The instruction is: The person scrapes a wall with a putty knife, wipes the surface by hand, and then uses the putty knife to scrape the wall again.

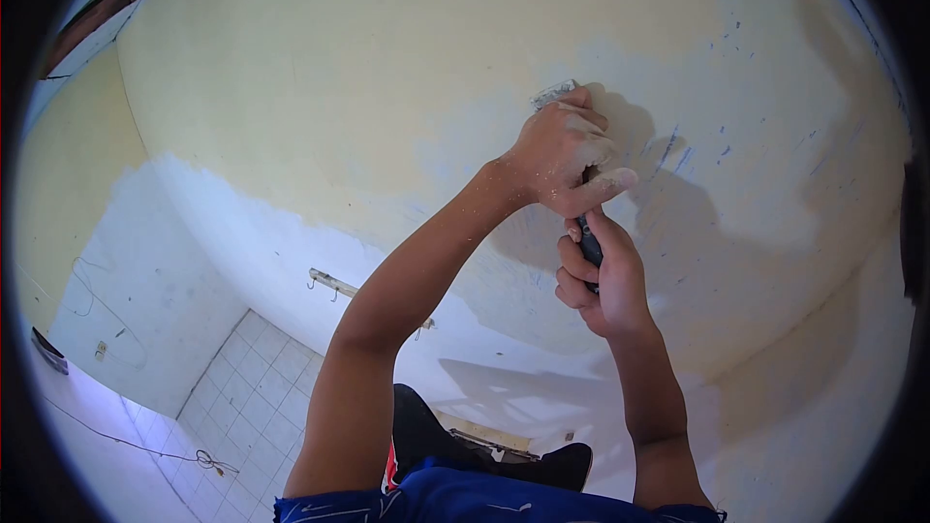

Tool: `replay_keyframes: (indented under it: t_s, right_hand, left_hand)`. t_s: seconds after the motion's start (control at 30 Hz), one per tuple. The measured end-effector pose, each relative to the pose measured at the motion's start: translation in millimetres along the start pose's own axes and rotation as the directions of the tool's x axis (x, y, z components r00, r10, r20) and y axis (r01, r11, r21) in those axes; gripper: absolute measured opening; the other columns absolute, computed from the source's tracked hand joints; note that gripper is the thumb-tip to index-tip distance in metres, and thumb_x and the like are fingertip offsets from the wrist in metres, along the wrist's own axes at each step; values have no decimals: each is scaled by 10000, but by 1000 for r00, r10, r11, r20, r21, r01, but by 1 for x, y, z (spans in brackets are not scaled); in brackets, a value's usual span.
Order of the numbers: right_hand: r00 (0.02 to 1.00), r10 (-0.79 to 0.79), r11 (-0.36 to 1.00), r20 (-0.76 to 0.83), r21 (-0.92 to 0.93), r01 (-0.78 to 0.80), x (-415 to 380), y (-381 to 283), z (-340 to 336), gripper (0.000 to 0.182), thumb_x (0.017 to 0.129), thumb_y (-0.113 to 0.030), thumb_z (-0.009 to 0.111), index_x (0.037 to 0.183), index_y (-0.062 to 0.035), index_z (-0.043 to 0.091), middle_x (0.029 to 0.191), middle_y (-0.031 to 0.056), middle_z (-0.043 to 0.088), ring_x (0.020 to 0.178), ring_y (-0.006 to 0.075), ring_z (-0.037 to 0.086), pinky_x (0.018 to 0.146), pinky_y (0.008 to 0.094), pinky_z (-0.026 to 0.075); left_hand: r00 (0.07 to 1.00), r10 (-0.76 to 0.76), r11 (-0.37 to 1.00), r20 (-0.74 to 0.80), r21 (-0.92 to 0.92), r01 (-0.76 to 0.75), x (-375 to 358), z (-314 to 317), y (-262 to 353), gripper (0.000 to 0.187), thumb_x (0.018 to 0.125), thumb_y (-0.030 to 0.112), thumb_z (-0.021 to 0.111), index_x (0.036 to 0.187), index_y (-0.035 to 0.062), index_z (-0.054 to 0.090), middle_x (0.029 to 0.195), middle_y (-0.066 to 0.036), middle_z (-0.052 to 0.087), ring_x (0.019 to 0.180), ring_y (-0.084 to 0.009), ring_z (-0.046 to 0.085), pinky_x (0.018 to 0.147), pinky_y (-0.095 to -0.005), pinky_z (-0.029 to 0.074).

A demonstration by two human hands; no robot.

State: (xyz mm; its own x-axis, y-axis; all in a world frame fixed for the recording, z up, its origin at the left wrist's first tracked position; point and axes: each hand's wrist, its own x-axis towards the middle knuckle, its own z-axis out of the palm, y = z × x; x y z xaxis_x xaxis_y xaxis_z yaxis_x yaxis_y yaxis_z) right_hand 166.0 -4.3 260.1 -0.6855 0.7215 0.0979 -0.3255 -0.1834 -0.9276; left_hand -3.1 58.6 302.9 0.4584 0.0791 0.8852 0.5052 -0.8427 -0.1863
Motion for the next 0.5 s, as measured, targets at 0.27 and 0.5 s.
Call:
replay_keyframes:
  t_s: [0.27, 0.5]
  right_hand:
    - [1000, -11, 1000, 26, 1, 11, 16, -8, 16, 329, 1069, -407, 363, 884, -137, 403, 544, -32, 279, 410, 70, 152, 391, 257, 133]
    - [998, -33, 999, 47, 15, 33, 29, -22, 33, 354, 1069, -434, 368, 883, -137, 414, 546, -35, 283, 403, 70, 168, 387, 261, 134]
  left_hand:
    - [999, 40, 999, -29, -14, -40, 9, -18, -15, 369, 757, 327, 642, 517, 108, 466, 493, -45, 386, 512, -241, 356, 636, -372, 306]
    - [1000, 8, 999, 8, 41, -9, 21, -42, -26, 345, 773, 323, 627, 531, 109, 505, 499, -45, 396, 519, -256, 362, 652, -371, 310]
